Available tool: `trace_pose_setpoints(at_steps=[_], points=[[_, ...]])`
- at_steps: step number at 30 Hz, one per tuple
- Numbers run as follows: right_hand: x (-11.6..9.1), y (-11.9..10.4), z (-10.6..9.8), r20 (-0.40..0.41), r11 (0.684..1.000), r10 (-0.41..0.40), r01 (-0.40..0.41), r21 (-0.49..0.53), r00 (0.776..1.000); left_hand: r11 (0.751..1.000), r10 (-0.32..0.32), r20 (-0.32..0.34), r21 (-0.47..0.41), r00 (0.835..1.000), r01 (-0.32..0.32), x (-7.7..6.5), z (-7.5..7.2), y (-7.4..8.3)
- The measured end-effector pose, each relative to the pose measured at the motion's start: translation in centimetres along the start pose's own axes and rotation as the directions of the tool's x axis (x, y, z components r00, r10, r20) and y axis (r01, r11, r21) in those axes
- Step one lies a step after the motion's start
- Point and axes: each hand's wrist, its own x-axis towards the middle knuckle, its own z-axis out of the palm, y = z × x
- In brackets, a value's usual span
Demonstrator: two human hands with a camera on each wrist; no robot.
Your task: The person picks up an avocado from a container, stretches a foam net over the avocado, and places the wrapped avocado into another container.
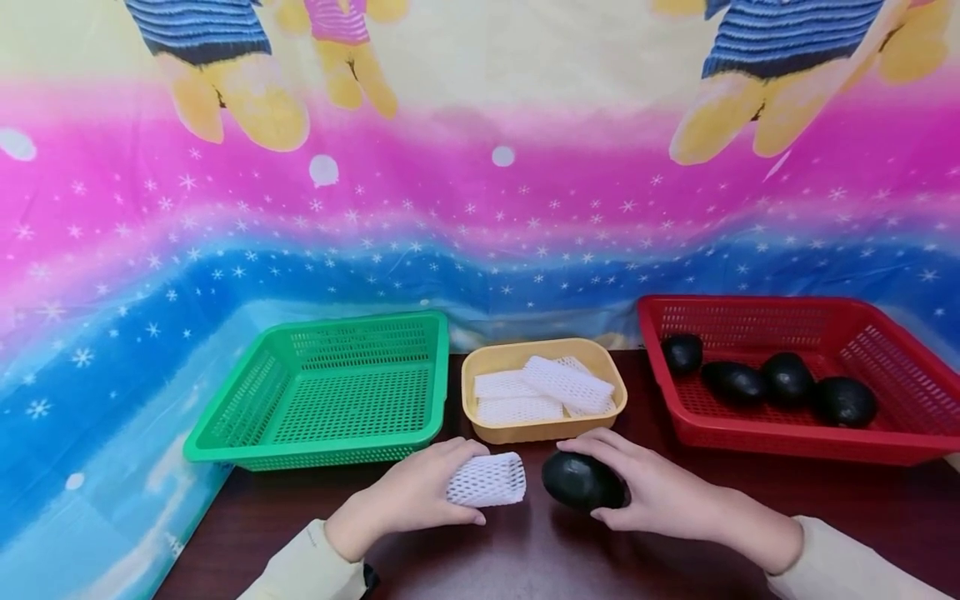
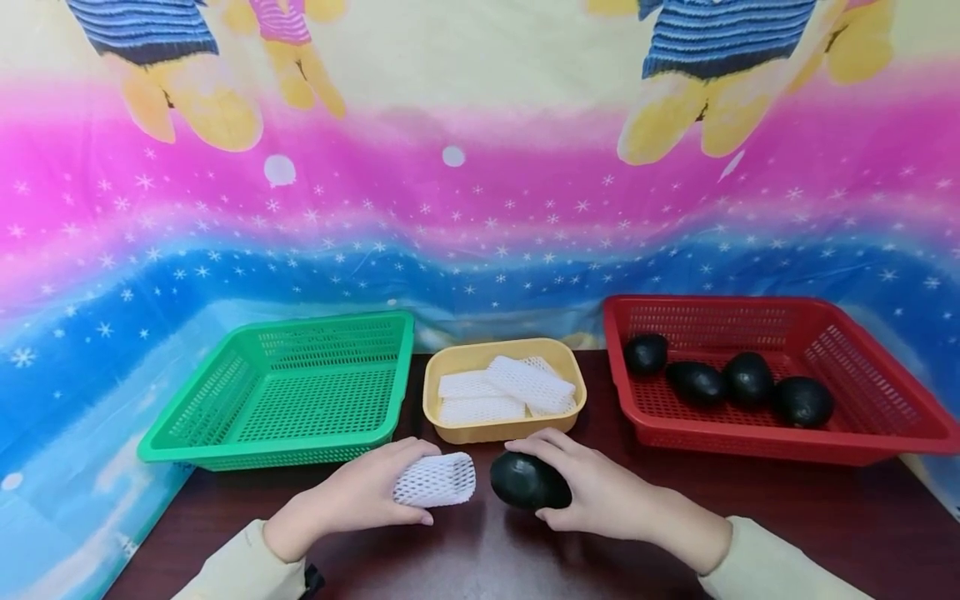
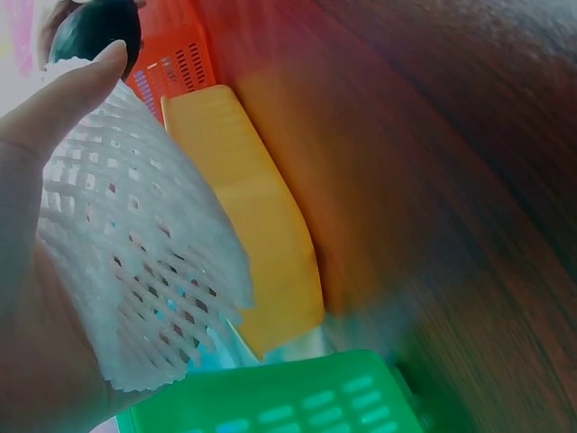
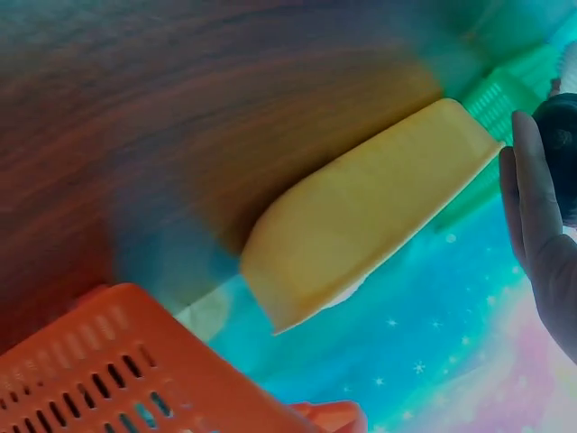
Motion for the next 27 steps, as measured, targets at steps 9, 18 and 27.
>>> trace_pose_setpoints(at_steps=[9,18,27], points=[[1.7,-1.0,-0.2,-0.014,0.998,-0.057,0.057,-0.016,0.998,1.000,0.012,0.038,0.018,0.999,-0.013,0.8,0.8,0.3],[2.2,-0.9,0.2,-0.011,0.997,-0.072,0.072,-0.005,0.997,1.000,-0.009,0.027,-0.009,1.000,0.009,0.8,0.9,0.6],[2.1,-0.8,0.6,-0.024,0.994,-0.112,0.112,-0.007,0.993,1.000,-0.026,0.014,-0.003,1.000,0.026,1.3,1.1,0.7]])
